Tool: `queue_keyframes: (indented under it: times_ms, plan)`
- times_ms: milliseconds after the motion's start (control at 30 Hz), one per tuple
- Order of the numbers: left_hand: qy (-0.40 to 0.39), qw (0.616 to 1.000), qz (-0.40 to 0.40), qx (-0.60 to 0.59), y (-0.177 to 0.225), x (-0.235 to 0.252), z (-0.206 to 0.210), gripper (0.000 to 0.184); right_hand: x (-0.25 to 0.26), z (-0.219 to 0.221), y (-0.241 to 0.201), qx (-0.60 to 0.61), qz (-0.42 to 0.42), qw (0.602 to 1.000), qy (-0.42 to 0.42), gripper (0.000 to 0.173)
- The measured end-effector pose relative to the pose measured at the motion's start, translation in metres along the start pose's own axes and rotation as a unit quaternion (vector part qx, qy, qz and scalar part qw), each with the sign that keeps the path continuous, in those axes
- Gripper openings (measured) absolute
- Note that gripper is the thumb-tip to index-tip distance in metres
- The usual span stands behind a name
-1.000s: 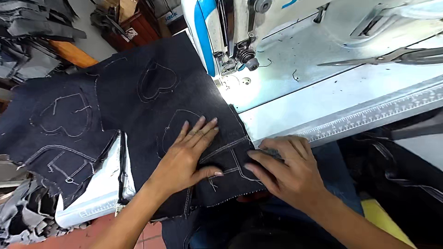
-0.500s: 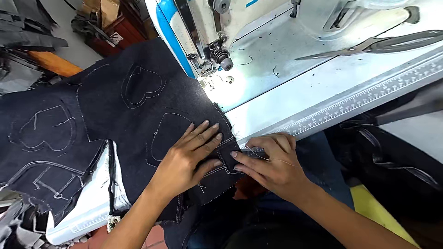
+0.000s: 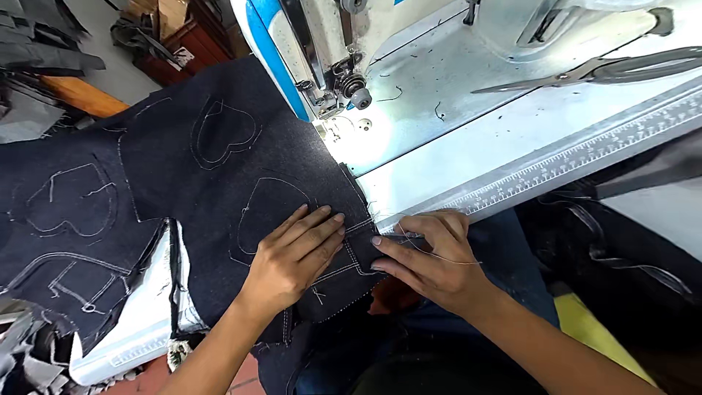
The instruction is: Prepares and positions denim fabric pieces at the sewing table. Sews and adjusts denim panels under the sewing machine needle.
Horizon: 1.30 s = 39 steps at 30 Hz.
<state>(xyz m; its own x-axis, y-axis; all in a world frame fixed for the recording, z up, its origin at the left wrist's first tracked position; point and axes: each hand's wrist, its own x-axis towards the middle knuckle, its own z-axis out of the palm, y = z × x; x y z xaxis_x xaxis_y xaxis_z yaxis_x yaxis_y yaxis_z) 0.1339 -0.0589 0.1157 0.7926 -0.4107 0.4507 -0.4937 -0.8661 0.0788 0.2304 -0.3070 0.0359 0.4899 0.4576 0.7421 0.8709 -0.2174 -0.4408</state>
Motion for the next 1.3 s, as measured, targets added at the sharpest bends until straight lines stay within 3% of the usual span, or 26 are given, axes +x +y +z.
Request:
queue_keyframes:
  times_ms: [233,367,467,667,933,1033,1100,1167,1233,1300]
  plan:
    - [-0.036,0.999,-0.001,0.033,0.004,0.007,-0.006,0.019,0.001,0.000,-0.002,-0.038,-0.018,0.999,-0.025,0.023]
    - [-0.058,0.994,-0.082,-0.042,-0.005,0.024,-0.014,0.037,0.013,-0.007,-0.006,-0.053,-0.028,0.994,-0.091,0.023]
    - [-0.085,0.979,-0.186,-0.002,-0.018,0.030,-0.004,0.051,0.023,-0.013,-0.008,-0.064,-0.033,0.989,-0.128,0.027]
    - [-0.106,0.970,-0.220,-0.003,-0.043,0.039,0.016,0.063,0.056,-0.020,-0.004,-0.102,-0.024,0.972,-0.211,0.041]
    - [-0.110,0.973,-0.200,-0.042,-0.093,0.067,0.019,0.062,0.097,-0.004,0.023,-0.078,0.002,0.966,-0.247,0.040]
    - [-0.120,0.974,-0.190,0.021,-0.085,0.068,0.013,0.062,0.096,-0.007,0.028,-0.058,0.001,0.964,-0.260,0.043]
    - [-0.065,0.987,-0.120,0.087,-0.063,0.058,0.000,0.043,0.097,-0.011,0.029,-0.048,-0.005,0.962,-0.270,0.043]
    - [0.000,1.000,-0.029,0.006,-0.041,0.036,-0.012,0.023,0.097,-0.012,0.031,-0.043,-0.014,0.963,-0.267,0.042]
    - [-0.020,0.985,0.016,-0.171,-0.039,0.011,-0.007,0.033,0.097,-0.013,0.033,-0.045,-0.021,0.962,-0.268,0.042]
    - [-0.058,0.977,0.031,-0.203,-0.043,0.002,0.000,0.040,0.105,-0.011,0.037,-0.046,-0.032,0.960,-0.273,0.042]
